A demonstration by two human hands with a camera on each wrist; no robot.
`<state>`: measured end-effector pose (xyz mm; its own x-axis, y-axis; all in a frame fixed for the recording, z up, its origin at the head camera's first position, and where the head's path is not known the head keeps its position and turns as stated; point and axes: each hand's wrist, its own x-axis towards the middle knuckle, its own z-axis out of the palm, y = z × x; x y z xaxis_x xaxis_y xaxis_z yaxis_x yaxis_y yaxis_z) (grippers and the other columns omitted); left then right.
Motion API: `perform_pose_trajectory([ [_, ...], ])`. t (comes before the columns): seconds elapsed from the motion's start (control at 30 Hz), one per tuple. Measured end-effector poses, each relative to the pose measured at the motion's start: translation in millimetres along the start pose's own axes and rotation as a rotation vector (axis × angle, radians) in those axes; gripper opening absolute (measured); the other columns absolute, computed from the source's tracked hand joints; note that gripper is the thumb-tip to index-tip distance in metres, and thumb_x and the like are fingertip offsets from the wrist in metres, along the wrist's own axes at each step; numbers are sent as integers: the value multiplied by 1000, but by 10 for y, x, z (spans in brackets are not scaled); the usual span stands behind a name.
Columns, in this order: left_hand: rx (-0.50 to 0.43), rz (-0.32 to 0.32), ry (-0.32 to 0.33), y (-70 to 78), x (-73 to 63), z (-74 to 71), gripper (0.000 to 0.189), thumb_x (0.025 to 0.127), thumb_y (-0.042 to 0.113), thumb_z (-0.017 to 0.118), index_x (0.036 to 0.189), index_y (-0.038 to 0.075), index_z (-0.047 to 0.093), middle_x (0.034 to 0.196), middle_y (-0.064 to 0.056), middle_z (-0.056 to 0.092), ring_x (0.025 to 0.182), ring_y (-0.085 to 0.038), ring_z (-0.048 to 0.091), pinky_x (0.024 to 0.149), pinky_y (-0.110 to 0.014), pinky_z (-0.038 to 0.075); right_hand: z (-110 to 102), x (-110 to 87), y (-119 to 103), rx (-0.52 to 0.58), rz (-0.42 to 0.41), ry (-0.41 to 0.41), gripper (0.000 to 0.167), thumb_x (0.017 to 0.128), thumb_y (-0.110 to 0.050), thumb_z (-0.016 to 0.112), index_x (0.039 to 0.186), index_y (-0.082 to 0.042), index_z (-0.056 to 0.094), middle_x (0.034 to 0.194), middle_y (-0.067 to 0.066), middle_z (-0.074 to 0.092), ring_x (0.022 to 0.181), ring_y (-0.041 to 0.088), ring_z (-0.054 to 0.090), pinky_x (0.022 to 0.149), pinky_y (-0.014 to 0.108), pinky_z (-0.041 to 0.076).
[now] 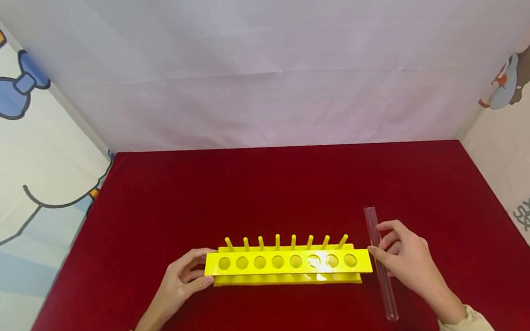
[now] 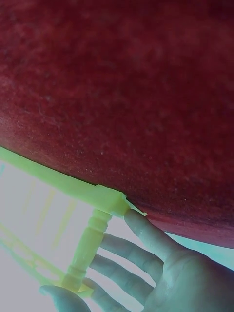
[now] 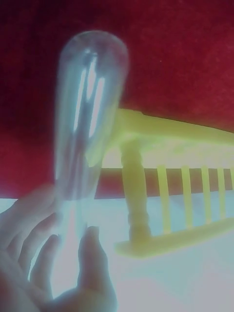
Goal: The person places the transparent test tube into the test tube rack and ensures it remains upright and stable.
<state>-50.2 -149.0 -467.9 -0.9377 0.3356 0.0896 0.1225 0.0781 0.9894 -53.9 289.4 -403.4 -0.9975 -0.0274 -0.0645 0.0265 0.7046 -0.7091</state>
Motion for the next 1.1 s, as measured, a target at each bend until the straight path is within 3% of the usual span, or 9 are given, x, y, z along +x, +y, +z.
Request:
perform_pose_trajectory([
  [0.47,-9,-13,9,-12,-15,13,42,85,3,68,125,3,54,115,-17,57,100,-28,59,74,-33,56,-52,-96,-46,27,-27,79,45,86,-22,72,123,-8,51,85,10,61,63,11,61,50,29,54],
  [0.73,-5,-30,17,-5,-25,21,43,85,2,68,125,1,53,116,-18,57,101,-30,58,76,-32,55,-79,-137,-78,-34,-68,138,41,85,-20,72,120,-10,54,83,5,62,64,7,61,52,25,52],
  [1.1,-6,-24,17,-2,-28,22,43,85,2,68,125,3,53,116,-18,57,101,-34,58,75,-32,55,-135,-181,-138,-28,-68,165,43,85,-20,72,122,-10,53,87,8,62,66,5,61,52,24,53],
])
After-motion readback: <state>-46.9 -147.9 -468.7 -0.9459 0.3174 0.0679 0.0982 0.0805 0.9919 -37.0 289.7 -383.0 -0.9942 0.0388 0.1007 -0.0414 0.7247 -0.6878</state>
